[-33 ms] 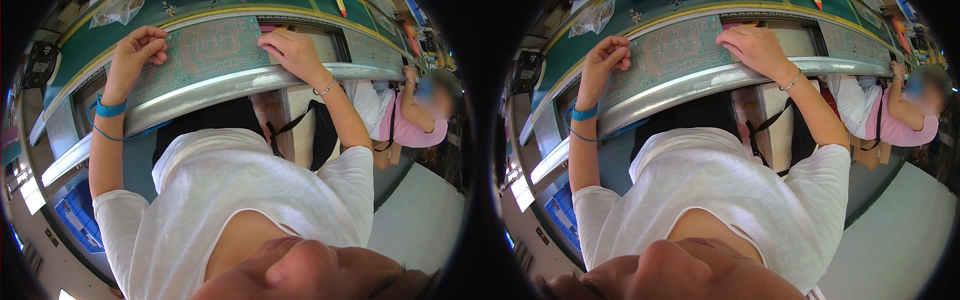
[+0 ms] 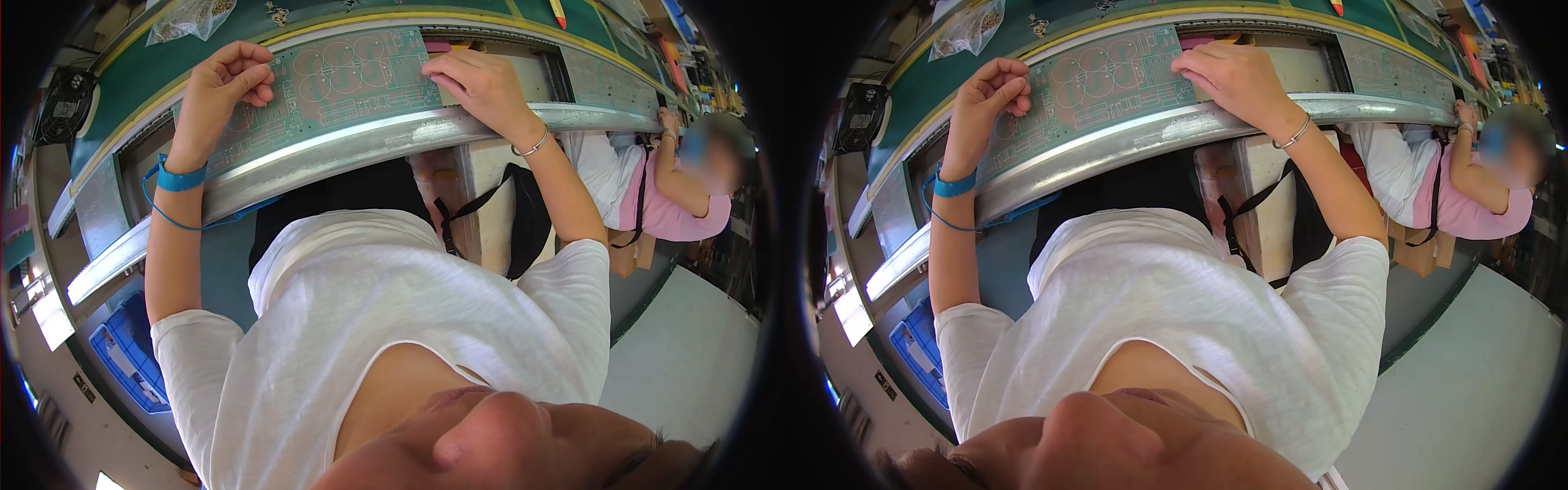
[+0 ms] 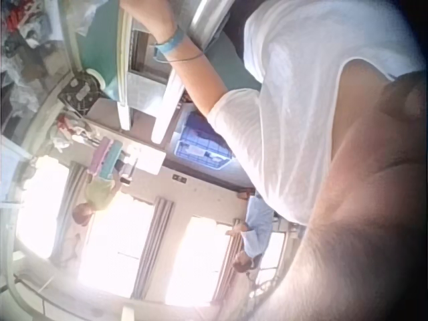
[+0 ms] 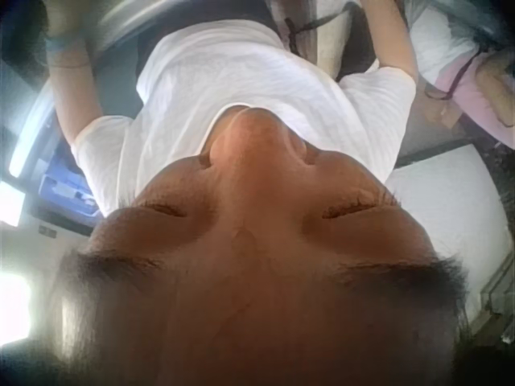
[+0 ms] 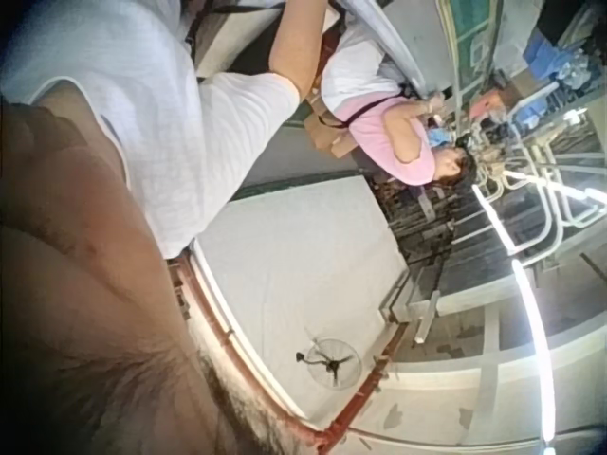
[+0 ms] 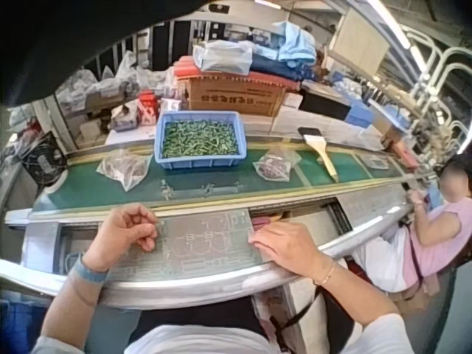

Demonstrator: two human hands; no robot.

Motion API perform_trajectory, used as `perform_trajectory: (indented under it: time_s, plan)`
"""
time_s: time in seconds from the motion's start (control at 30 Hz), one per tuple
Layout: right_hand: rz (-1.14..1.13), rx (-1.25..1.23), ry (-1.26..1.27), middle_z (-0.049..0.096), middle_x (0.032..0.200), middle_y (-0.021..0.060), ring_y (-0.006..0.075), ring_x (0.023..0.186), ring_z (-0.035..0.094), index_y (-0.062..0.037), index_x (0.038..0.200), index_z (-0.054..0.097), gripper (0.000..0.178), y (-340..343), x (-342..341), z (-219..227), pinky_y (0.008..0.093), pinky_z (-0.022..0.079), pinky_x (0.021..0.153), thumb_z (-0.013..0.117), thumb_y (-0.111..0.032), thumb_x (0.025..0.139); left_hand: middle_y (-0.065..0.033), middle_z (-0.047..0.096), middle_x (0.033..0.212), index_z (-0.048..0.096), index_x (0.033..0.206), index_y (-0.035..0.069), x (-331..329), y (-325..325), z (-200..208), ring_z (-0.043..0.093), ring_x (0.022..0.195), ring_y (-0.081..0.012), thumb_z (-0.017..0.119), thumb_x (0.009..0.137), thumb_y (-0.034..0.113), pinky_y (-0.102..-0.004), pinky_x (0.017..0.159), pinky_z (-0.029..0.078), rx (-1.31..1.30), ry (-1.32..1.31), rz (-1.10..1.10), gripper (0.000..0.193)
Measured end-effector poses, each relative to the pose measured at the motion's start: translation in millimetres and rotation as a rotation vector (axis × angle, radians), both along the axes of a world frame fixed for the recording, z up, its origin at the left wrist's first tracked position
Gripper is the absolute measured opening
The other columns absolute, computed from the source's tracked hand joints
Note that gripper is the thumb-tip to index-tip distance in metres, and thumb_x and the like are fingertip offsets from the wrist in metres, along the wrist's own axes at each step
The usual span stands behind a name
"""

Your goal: Manually placing small components onto a printed circuit board on an assembly line.

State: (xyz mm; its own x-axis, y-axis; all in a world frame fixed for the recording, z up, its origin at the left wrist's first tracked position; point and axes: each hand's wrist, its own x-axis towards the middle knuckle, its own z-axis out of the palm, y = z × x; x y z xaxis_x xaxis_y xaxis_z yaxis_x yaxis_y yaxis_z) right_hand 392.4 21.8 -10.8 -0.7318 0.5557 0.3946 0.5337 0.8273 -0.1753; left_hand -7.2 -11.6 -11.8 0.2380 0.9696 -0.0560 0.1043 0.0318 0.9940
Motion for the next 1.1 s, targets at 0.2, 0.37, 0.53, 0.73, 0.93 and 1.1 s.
perform_trajectory:
  time_s: [0.2,0.37,0.53,0.73,0.93,1.1]
  plan:
    - [-0.081,0.072,-0.029,0.077,0.103,0.0027,0.0239,0.091,0.075,-0.0149,0.111,0.081,0.018,-14,6,8,0.0339,0.061,0.075,0.077,-0.01,0.094,-0.0006,0.07,0.092,0.07,0.109,0.002,-1,-3,-2,0.066,0.077,-0.0075,0.066,0.107,0.009,-0.0232,0.071,0.055,0.01,0.04,-0.031,0.009]
    - [-0.086,0.13,-0.098,0.075,0.108,-0.0018,0.0219,0.094,0.074,-0.0151,0.111,0.079,0.024,-22,2,9,0.0334,0.06,0.075,0.071,-0.008,0.089,0.0003,0.067,0.09,0.069,0.106,0.003,4,-8,-1,0.065,0.077,-0.0066,0.065,0.108,0.01,-0.0226,0.071,0.053,0.011,0.058,-0.009,0.008]
    - [-0.065,0.019,-0.06,0.074,0.106,0.0003,0.0248,0.095,0.074,-0.0141,0.111,0.079,0.018,-6,-31,28,0.0365,0.06,0.078,0.075,-0.014,0.094,0.0023,0.065,0.089,0.066,0.105,0.003,8,-13,0,0.063,0.076,-0.0047,0.063,0.108,0.01,-0.0211,0.069,0.051,0.04,0.085,-0.032,0.008]
    - [0.02,-0.041,0.112,0.073,0.099,0.0103,0.0297,0.09,0.072,-0.0064,0.107,0.074,0.012,68,-135,19,0.0388,0.057,0.08,0.071,-0.015,0.098,0.0027,0.064,0.089,0.066,0.105,0.005,5,-8,-6,0.061,0.076,-0.0047,0.062,0.11,0.012,-0.021,0.069,0.05,0.052,0.105,-0.025,0.01]
    - [-0.113,-0.19,0.044,0.073,0.089,0.014,0.0344,0.087,0.072,-0.0067,0.094,0.075,0.016,99,-189,9,0.045,0.057,0.077,0.075,-0.022,0.092,0.0032,0.064,0.089,0.067,0.106,0.005,6,-13,3,0.057,0.078,-0.0046,0.062,0.11,0.014,-0.0219,0.071,0.049,0.074,0.269,-0.053,0.01]
    - [-0.076,-0.055,0.202,0.069,0.089,0.0123,0.035,0.086,0.071,-0.0078,0.09,0.071,0.015,96,-193,-8,0.0465,0.056,0.076,0.074,-0.022,0.093,-0.0069,0.062,0.099,0.065,0.1,-0.003,15,-17,-3,0.059,0.087,-0.0188,0.07,0.1,0.005,-0.0315,0.08,0.05,0.469,0.499,-0.126,0.009]
